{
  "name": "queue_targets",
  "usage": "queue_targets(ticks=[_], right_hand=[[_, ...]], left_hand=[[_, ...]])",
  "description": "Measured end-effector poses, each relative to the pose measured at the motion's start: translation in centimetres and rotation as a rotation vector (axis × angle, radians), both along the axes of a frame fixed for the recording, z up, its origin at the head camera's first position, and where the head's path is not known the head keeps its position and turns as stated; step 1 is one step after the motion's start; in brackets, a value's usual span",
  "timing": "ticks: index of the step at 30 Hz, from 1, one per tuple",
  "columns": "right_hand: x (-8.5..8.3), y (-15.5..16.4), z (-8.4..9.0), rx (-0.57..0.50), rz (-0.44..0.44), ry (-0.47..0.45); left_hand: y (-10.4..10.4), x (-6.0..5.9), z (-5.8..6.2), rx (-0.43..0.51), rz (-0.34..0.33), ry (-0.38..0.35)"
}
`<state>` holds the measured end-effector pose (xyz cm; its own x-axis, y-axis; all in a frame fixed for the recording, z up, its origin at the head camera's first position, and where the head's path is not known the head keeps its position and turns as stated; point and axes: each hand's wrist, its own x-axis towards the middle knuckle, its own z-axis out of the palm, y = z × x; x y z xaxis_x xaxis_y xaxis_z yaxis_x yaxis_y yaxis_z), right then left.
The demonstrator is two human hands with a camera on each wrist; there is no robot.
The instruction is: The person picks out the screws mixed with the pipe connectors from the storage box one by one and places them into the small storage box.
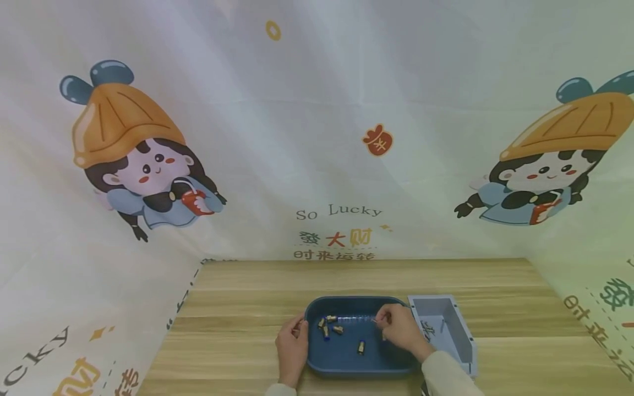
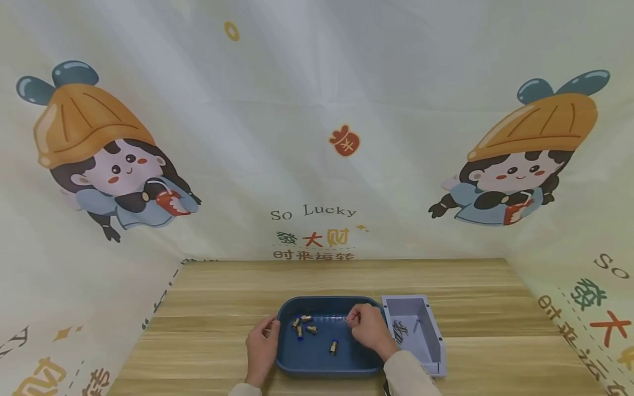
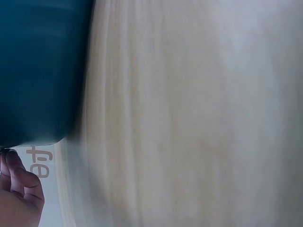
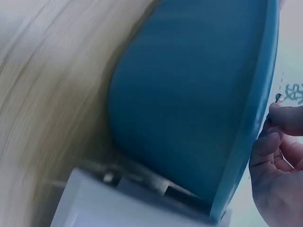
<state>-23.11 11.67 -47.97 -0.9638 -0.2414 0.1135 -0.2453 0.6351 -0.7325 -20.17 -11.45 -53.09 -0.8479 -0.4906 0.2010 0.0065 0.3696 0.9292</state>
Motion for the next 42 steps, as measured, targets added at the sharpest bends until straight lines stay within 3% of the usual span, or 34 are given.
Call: queue_targets(ticks=[8, 17, 30, 37, 42], right_hand=[[0.0, 1.7, -0.1, -0.003, -0.082, 0.042], [-0.1, 3.8, 0.7, 0.028, -0.113, 0.079], [0.1, 7.2, 0.7, 0.061, -0.181, 0.052], [0.3, 7.9, 0.3, 0.064, -0.213, -0.006], [0.6, 8.2, -0.2, 0.072, -0.213, 0.031]], left_hand=[[-0.1, 0.0, 0.0, -0.007, -0.008, 0.003], [-0.1, 0.0, 0.0, -0.009, -0.004, 0.008], [0.0, 0.0, -0.1, -0.031, -0.004, 0.010], [-0.1, -0.1, -0.1, -0.041, 0.003, 0.014], [0.0, 0.1, -0.1, -0.037, -0.004, 0.013]])
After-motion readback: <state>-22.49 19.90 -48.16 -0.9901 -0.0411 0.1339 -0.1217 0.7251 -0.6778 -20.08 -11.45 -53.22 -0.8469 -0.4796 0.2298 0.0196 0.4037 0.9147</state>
